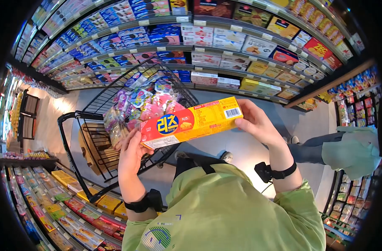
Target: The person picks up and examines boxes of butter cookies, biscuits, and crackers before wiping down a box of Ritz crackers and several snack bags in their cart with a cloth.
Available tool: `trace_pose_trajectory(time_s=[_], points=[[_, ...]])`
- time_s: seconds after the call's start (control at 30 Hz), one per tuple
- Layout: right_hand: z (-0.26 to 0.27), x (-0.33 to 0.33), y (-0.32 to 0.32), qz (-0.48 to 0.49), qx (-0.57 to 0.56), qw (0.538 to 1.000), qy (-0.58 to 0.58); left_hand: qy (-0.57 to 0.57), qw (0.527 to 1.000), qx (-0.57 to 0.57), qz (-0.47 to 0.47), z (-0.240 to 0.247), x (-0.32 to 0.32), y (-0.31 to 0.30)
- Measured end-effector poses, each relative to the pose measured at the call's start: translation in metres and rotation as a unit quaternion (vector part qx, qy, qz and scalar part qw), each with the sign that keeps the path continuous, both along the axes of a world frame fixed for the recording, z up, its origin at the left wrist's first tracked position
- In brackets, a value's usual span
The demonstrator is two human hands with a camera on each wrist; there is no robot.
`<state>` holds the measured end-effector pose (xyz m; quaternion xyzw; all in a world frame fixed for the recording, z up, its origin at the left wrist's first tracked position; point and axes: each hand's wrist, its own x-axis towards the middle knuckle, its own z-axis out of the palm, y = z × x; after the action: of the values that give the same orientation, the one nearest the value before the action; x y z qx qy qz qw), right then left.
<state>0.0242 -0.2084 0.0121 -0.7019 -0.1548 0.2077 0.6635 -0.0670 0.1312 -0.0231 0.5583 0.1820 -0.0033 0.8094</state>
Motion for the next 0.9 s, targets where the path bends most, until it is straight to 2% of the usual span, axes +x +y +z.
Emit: trace_pose_trajectory(time_s=[0.07,0.1,0.13,0.2,0.27,0.4,0.47,0.5,0.53,0.6,0.63,0.77,0.83,0.9], points=[[-0.005,-0.001,-0.024,-0.025,-0.004,0.999,0.021,0.071,0.997,0.014,-0.007,0.001,0.001,-0.021],[-0.001,-0.001,-0.035,-0.05,-0.036,0.996,0.061,0.1,0.993,0.065,-0.026,0.0,0.001,-0.031],[0.001,-0.001,-0.044,-0.074,-0.068,0.99,0.101,0.1,0.992,0.068,-0.022,0.003,0.0,-0.042],[0.0,-0.001,-0.062,-0.087,-0.055,0.99,0.1,0.112,0.981,0.113,-0.108,0.01,0.0,-0.066],[0.002,0.001,-0.086,-0.099,-0.092,0.981,0.14,0.141,0.974,0.148,-0.095,0.009,0.002,-0.093],[-0.003,0.002,-0.137,-0.085,-0.06,0.987,0.124,0.099,0.979,0.109,-0.143,0.01,0.01,-0.136],[-0.008,0.0,-0.169,-0.074,-0.035,0.992,0.092,0.035,0.992,0.102,-0.062,0.018,0.016,-0.174],[-0.01,-0.001,-0.184,-0.06,-0.014,0.996,0.062,0.024,0.989,0.038,-0.138,0.018,0.018,-0.175],[-0.011,-0.002,-0.196,-0.063,-0.012,0.996,0.057,0.019,0.989,0.04,-0.14,0.017,0.022,-0.188],[-0.012,-0.005,-0.219,-0.065,0.033,0.996,0.051,-0.142,0.97,0.076,-0.183,0.013,0.032,-0.214],[-0.017,-0.004,-0.234,-0.066,0.054,0.994,0.068,-0.152,0.957,0.117,-0.218,0.01,0.039,-0.218],[-0.022,-0.004,-0.264,-0.119,0.111,0.986,0.043,-0.122,0.964,0.105,-0.212,0.027,0.051,-0.261],[-0.02,-0.004,-0.279,-0.083,0.16,0.984,0.007,-0.142,0.957,0.132,-0.218,0.023,0.062,-0.272],[-0.026,0.001,-0.289,-0.087,0.172,0.981,0.003,-0.163,0.948,0.168,-0.217,0.021,0.075,-0.281]])
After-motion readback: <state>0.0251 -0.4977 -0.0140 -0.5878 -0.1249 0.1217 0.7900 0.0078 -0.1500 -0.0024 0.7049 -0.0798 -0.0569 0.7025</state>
